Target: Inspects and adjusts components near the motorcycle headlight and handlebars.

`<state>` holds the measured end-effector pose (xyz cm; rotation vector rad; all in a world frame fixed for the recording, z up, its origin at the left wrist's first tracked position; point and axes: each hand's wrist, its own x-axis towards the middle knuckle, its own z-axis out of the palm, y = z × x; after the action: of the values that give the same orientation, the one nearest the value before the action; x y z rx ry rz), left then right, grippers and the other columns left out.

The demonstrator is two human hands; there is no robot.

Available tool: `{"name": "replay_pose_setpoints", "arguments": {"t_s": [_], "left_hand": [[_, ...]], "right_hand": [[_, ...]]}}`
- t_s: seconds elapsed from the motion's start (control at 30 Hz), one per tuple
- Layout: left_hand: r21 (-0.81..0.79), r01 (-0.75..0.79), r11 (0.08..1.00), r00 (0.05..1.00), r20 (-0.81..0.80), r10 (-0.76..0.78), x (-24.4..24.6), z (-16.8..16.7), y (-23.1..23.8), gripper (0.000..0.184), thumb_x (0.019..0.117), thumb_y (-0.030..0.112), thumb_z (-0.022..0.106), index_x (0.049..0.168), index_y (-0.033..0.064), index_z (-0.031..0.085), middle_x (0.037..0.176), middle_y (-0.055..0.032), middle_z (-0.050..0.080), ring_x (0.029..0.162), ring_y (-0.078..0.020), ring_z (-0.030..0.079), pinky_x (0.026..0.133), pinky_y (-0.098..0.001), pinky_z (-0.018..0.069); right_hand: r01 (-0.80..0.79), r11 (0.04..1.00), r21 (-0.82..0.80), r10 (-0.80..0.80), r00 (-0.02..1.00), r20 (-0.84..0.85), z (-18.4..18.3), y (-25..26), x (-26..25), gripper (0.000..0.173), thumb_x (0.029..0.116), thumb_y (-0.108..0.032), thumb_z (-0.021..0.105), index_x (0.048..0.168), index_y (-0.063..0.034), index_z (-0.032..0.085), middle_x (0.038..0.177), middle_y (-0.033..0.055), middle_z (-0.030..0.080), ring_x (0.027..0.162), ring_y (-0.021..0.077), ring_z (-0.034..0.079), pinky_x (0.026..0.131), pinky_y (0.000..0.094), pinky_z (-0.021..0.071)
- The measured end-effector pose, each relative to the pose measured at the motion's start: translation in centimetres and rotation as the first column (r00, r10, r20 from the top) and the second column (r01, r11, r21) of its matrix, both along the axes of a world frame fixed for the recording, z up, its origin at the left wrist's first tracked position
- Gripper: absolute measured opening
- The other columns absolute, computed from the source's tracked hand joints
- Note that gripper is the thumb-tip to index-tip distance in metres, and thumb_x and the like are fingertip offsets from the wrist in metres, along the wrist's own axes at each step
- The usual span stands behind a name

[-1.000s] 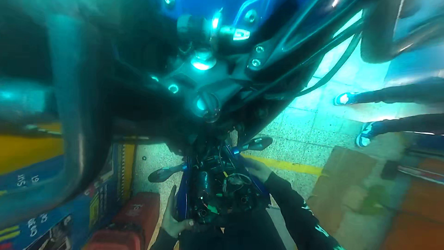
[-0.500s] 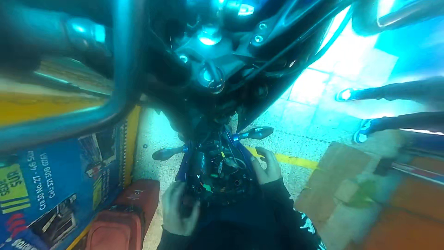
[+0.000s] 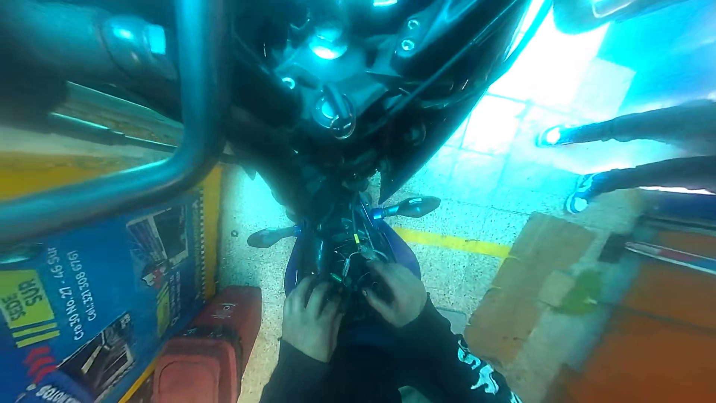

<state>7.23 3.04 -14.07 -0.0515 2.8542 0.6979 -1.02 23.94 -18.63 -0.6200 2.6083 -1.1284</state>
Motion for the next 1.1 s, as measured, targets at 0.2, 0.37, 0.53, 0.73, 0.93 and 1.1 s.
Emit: {"name": "replay_pose_setpoints", "arguments": {"t_s": [0.2, 0.37, 0.53, 0.73, 0.93, 1.1], "left_hand": [[-0.237, -0.041, 0.971, 0.979, 0.184, 0.086, 0.9, 3.8, 4.9, 0.031, 0.0888, 0.042, 0.062, 0.107, 0.0239, 0.079, 0.108, -0.0013, 0.074, 0.102, -0.0341, 0.068, 0.072, -0.0500, 0.0563], [-0.216, -0.098, 0.971, 0.987, 0.102, 0.123, 0.7, 3.5, 4.9, 0.028, 0.0909, 0.041, 0.059, 0.107, 0.0303, 0.079, 0.112, 0.0019, 0.075, 0.109, -0.0302, 0.067, 0.086, -0.0531, 0.0524], [0.350, -0.573, 0.741, 0.814, 0.137, 0.564, 1.3, 2.1, -0.3, 0.033, 0.0845, 0.022, 0.074, 0.106, -0.0028, 0.068, 0.105, -0.0142, 0.069, 0.097, -0.0192, 0.070, 0.086, -0.0356, 0.0623], [0.370, -0.857, 0.358, 0.515, 0.591, 0.621, -1.0, 0.6, 0.0, 0.088, 0.0771, 0.023, 0.076, 0.153, 0.0019, 0.036, 0.123, -0.0148, 0.066, 0.100, -0.0200, 0.071, 0.081, -0.0376, 0.0624], [0.493, -0.825, 0.277, 0.550, 0.588, 0.593, -0.8, 0.5, -0.6, 0.044, 0.0815, 0.007, 0.065, 0.124, -0.0038, 0.063, 0.098, -0.0073, 0.074, 0.085, -0.0126, 0.073, 0.075, -0.0307, 0.0629], [0.504, -0.860, 0.075, 0.449, 0.682, 0.577, -0.7, 0.7, -1.1, 0.045, 0.0885, 0.014, 0.060, 0.130, -0.0025, 0.058, 0.113, -0.0140, 0.070, 0.097, -0.0230, 0.072, 0.082, -0.0412, 0.0630]], "right_hand": [[0.021, 0.990, 0.138, -0.011, 0.997, -0.075, 0.3, -1.8, -1.6, 0.053, 0.0869, -0.031, 0.072, 0.140, -0.0257, 0.065, 0.092, 0.0116, 0.062, 0.074, 0.0246, 0.062, 0.059, 0.0396, 0.0554], [-0.004, 0.963, 0.271, 0.023, 0.997, -0.067, 1.1, -2.9, -3.2, 0.027, 0.0848, -0.026, 0.073, 0.112, -0.0251, 0.076, 0.104, 0.0185, 0.064, 0.087, 0.0354, 0.064, 0.068, 0.0479, 0.0544], [-0.110, 0.951, 0.290, 0.170, 0.967, -0.188, 0.8, -2.7, -3.8, 0.048, 0.0872, -0.014, 0.065, 0.124, -0.0434, 0.068, 0.148, 0.0128, 0.054, 0.134, 0.0388, 0.050, 0.100, 0.0579, 0.0444], [-0.285, 0.893, 0.349, 0.349, 0.928, -0.134, 0.9, -3.5, -4.6, 0.022, 0.0885, -0.027, 0.069, 0.106, -0.0384, 0.077, 0.155, 0.0101, 0.050, 0.149, 0.0410, 0.036, 0.117, 0.0702, 0.0243], [-0.546, 0.831, 0.103, 0.550, 0.835, -0.014, 3.0, 0.0, -5.0, 0.005, 0.0895, -0.024, 0.070, 0.088, -0.0260, 0.074, 0.132, 0.0030, 0.066, 0.144, 0.0350, 0.043, 0.119, 0.0653, 0.0302], [-0.472, 0.845, 0.250, 0.483, 0.875, 0.018, 3.7, 4.4, -4.5, 0.018, 0.0938, -0.030, 0.056, 0.089, -0.0261, 0.073, 0.112, -0.0091, 0.074, 0.143, 0.0244, 0.047, 0.123, 0.0657, 0.0200]]}}
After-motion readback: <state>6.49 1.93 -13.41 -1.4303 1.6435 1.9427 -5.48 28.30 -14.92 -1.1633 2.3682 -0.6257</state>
